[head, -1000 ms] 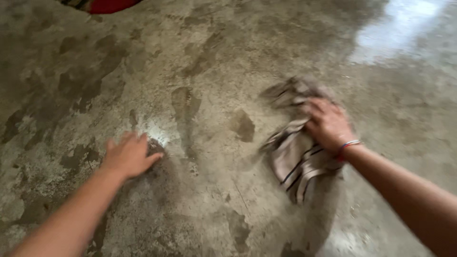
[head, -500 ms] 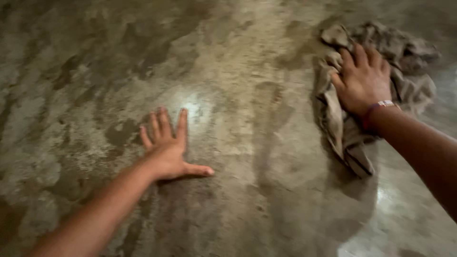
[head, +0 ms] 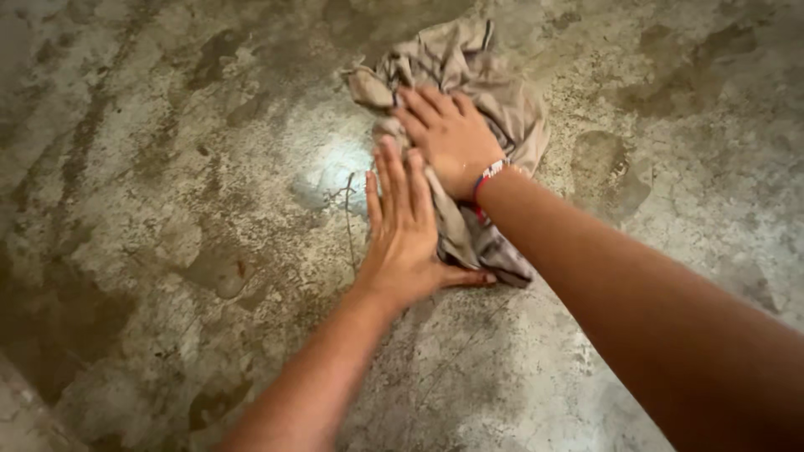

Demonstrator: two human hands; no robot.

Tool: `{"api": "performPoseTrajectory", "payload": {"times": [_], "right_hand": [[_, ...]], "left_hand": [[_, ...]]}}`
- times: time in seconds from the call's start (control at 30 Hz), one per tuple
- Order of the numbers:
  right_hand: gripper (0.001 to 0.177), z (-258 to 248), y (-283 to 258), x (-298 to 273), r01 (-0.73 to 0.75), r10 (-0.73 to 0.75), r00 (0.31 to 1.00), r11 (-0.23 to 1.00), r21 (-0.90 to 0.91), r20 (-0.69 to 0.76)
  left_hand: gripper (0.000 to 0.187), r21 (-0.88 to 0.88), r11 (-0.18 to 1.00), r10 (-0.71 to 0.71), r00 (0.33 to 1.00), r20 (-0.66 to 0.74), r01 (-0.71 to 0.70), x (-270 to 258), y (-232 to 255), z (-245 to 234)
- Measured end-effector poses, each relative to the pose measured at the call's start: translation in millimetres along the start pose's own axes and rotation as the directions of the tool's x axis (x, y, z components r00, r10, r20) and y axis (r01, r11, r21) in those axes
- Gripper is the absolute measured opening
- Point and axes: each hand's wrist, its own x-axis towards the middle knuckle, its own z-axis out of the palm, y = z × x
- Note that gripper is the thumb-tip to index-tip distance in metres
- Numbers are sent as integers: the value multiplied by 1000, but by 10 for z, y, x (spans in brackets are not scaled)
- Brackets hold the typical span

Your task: The person wipes the concrete floor by hand using a cloth, rinses and wrings the cloth in a bucket of water, and moves a green mat to clean underneath it.

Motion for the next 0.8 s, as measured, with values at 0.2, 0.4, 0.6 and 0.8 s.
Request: {"api": "performPoseTrajectory", "payload": {"times": [0.2, 0.4, 0.6, 0.8], "right_hand": [[38, -268, -907, -485, 7, -56, 981, 968, 252, 184], [47, -740, -2070, -1189, 309, -370, 924, 873, 377, 98], [61, -1265, -2608, -2084, 484, -593, 793, 753, 446, 140], [64, -1381, -1692, -2588, -219, -43, 726, 931, 291, 686]], "left_hand": [[57, 143, 990, -26, 996, 88, 13, -385, 143, -552], [24, 77, 855, -514, 823, 240, 512, -509, 49, -991], [58, 377, 860, -479, 797, 369, 343, -885, 136, -1099], [84, 550, 741, -654, 598, 463, 385, -1078, 51, -1429]]}}
